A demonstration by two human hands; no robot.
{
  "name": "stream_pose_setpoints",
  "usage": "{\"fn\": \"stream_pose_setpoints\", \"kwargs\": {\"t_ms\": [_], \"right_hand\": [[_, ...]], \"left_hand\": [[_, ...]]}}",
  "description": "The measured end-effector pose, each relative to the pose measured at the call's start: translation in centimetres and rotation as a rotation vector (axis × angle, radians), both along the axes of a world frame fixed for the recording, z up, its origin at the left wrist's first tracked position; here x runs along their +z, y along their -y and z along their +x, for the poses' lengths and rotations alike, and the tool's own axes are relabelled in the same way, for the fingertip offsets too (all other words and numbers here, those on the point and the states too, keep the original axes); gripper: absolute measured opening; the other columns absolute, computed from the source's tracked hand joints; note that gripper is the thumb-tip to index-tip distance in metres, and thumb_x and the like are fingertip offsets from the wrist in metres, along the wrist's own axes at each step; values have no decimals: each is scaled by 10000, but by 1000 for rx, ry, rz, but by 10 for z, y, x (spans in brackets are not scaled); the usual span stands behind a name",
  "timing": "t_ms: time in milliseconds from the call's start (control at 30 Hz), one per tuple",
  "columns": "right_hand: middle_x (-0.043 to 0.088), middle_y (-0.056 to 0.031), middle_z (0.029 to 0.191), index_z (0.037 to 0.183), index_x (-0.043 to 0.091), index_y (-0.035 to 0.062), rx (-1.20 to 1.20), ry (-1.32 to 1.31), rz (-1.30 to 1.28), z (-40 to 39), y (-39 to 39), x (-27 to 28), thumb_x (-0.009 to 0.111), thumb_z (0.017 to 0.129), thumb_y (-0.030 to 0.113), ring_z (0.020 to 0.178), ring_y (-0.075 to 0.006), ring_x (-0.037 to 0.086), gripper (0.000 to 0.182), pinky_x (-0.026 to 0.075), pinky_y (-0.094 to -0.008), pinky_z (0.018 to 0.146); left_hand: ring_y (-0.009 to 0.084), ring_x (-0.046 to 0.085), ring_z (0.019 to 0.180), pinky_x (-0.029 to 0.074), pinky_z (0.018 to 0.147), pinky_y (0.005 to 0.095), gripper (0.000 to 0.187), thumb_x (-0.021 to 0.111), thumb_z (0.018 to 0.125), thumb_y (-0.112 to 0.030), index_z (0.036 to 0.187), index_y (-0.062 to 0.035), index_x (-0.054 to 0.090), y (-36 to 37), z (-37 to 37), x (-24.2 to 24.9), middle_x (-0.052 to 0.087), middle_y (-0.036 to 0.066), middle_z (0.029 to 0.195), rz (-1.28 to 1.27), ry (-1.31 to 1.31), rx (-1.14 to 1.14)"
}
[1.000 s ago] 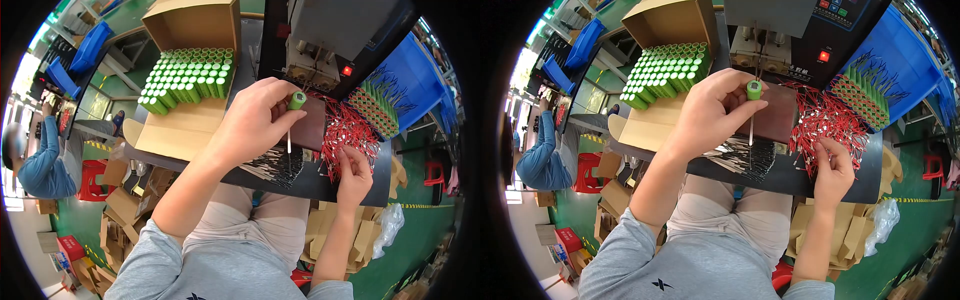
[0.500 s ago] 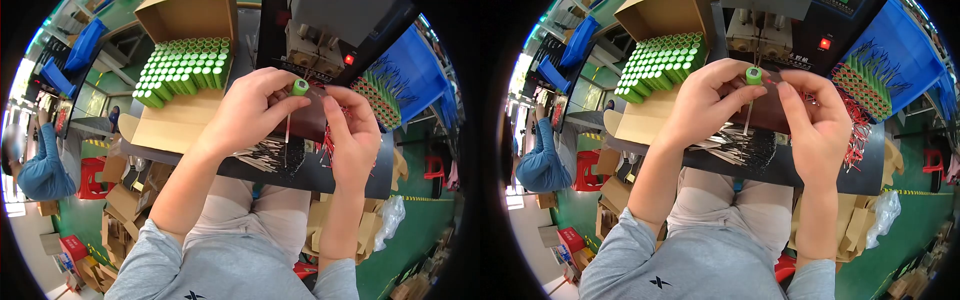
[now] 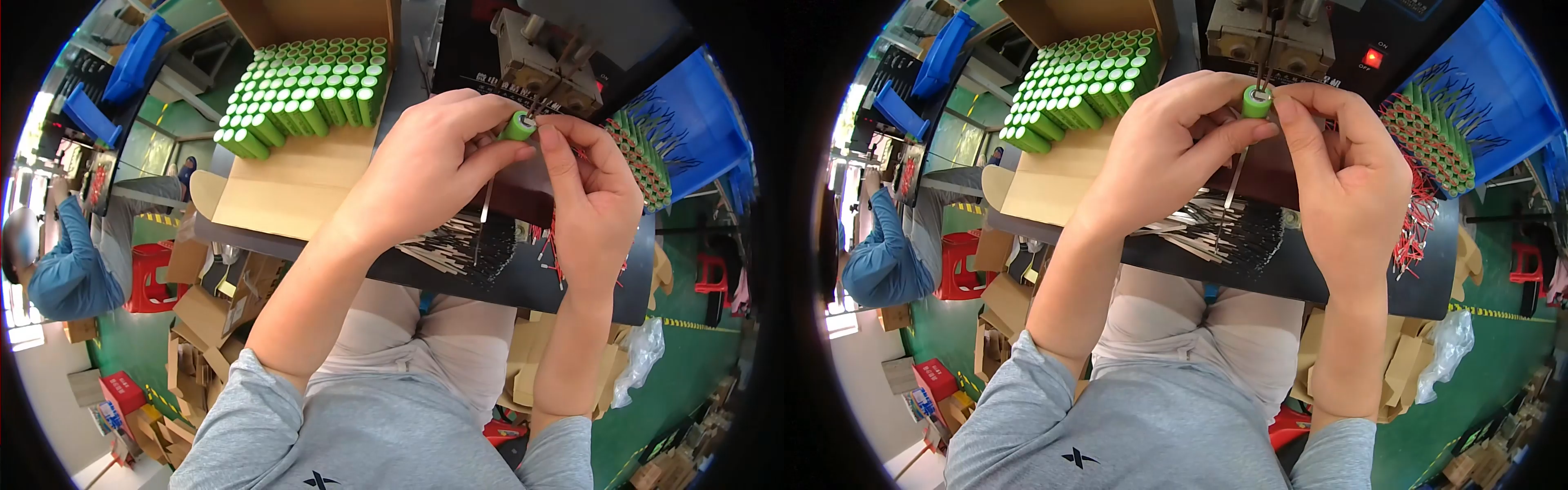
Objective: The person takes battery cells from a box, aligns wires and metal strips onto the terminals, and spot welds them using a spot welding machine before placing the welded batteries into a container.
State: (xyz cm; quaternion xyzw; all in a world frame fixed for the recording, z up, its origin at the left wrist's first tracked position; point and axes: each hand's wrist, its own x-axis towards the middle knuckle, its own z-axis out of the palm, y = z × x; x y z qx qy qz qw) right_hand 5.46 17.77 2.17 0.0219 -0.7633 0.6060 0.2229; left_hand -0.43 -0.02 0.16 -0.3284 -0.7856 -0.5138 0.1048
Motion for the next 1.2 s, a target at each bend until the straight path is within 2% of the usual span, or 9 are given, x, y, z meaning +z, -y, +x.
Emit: {"fn": "stream_pose_setpoints", "kwargs": {"t_ms": [100,400,633,867,1000,1067,1167,1200], "right_hand": [[728,45,896,1149,770,-33,-42,-9,88,0,-1,1,757,1052,88,720,19,540,156,420,-162,646],[708,64,854,1144,777,-27,-46,-21,60,0,2,1,764,1041,87,668,23,481,154,365,-179,589],[628,88,756,1121,793,1,-74,-20,104,0,1,1,779,1025,102,623,11,400,141,303,-214,551],[666,77,783,1114,795,-1,-73,-18,69,-1,2,-2,775,1031,110,637,12,435,140,336,-207,563],[705,59,821,1127,791,-2,-47,36,37,5,1,3,776,1036,112,651,13,465,147,363,-201,579],[719,52,839,1149,788,2,-13,-1,-58,9,3,-1,781,1033,103,648,18,463,154,355,-200,569],[742,17,935,1213,768,4,47,24,10,29,-6,8,758,1031,37,733,2,561,186,419,-183,629],[747,-9,1000,1239,754,-10,78,72,68,40,-11,16,741,1032,8,800,-13,605,208,448,-179,674]], "left_hand": [[141,736,758,587,678,290,338,832,974,-144,1254,17,733,0,-1,-1,721,74,980,-1,-15,-2],[147,748,776,595,692,290,336,830,974,-147,1252,17,735,1,-1,0,722,77,979,-22,-1,2],[140,746,776,597,695,285,331,835,971,-146,1246,12,741,0,-1,-1,728,70,978,1,26,-6],[133,752,783,598,693,279,315,835,973,-142,1238,6,753,1,1,1,744,66,996,-22,36,9],[127,713,780,575,698,269,291,825,975,-122,1226,7,753,1,2,0,719,64,985,22,41,-13],[128,682,783,555,697,271,281,822,969,-108,1217,3,753,4,7,4,703,66,978,28,65,-44],[146,642,798,522,700,286,271,822,953,-96,1196,4,750,8,25,19,680,73,970,1,-5,-117],[179,643,808,510,704,316,269,832,935,-101,1177,-12,755,9,32,20,684,85,968,5,-6,-146]]}}
